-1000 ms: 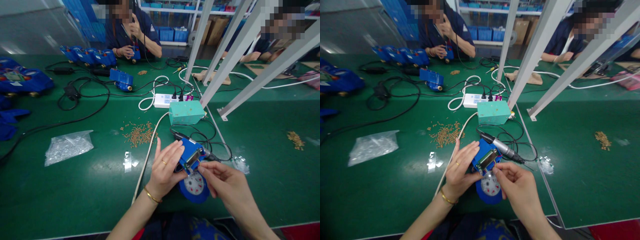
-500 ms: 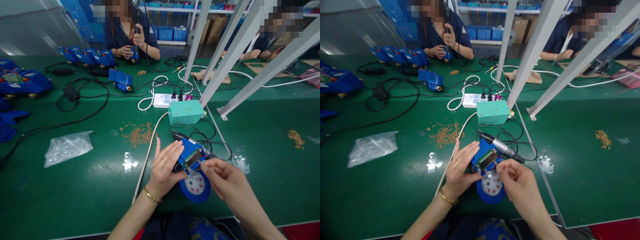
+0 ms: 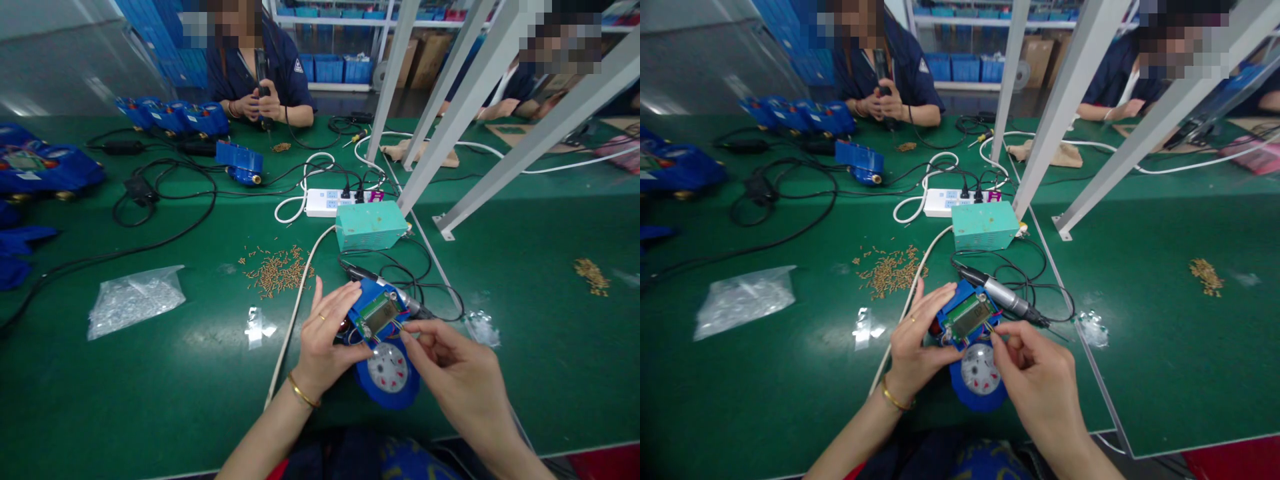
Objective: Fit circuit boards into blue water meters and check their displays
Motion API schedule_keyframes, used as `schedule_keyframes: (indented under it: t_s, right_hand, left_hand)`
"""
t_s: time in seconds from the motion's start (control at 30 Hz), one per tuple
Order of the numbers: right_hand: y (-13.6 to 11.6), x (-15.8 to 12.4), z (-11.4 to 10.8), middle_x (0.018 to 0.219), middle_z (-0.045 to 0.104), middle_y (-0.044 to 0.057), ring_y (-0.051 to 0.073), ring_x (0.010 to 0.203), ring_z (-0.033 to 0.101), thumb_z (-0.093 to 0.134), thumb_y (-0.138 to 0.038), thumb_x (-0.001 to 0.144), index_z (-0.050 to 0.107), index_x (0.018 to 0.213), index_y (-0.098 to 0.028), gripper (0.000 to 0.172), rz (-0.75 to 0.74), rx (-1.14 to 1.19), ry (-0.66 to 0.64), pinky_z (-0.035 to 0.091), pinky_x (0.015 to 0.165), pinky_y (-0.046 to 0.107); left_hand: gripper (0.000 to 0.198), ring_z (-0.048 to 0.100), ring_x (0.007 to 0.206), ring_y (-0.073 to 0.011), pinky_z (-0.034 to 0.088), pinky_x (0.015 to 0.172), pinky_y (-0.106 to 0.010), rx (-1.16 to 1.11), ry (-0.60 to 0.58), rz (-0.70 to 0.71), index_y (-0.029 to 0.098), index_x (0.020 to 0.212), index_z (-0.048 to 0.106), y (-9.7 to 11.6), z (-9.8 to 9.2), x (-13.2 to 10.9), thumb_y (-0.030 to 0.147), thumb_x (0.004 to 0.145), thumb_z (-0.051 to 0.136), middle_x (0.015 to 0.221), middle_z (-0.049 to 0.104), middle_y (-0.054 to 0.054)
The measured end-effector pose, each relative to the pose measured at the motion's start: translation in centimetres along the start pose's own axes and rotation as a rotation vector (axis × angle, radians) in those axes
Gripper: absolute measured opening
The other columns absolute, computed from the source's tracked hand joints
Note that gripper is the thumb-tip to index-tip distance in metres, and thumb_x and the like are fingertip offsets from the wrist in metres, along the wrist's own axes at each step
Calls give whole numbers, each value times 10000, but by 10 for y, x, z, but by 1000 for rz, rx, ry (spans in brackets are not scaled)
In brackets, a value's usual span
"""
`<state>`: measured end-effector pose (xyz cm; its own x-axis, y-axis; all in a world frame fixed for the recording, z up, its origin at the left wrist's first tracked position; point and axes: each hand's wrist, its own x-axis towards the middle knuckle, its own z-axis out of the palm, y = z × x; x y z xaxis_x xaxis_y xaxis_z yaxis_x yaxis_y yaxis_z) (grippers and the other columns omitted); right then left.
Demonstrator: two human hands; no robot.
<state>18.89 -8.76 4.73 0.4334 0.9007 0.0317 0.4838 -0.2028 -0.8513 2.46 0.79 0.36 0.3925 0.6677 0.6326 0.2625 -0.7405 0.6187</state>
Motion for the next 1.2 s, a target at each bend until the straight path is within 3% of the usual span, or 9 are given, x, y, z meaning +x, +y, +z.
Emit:
schedule_keyframes:
  t_s: [0.27,0.63,0.93,1.2]
  right_hand:
    - [7,0,0,615,614,6,117,473,528,667,-420,842,697,884,-161,263,132,161,-145,396,420,204]
    - [-5,-1,3,659,664,18,124,508,581,657,-377,848,708,847,-175,209,78,139,-41,437,448,204]
    - [-9,1,0,605,627,12,136,497,575,664,-403,830,691,750,-181,237,60,127,-70,464,446,212]
    - [-4,4,3,562,580,-8,105,447,482,654,-410,829,694,757,-175,249,121,179,-94,344,398,196]
  left_hand:
    - [629,655,1160,-282,253,1185,-620,16,-4,12,162,1319,511,0,0,-1,293,758,763,1252,675,-165]
    - [625,663,1148,-292,262,1177,-632,18,-13,-4,187,1324,516,1,-1,0,298,759,759,1254,678,-154]
    - [666,663,1145,-290,261,1181,-622,-2,5,-19,180,1321,521,-1,1,-2,315,729,793,1249,678,-160]
    - [704,689,1103,-291,286,1180,-611,-55,29,-81,174,1326,529,0,6,-5,290,690,810,1240,687,-142]
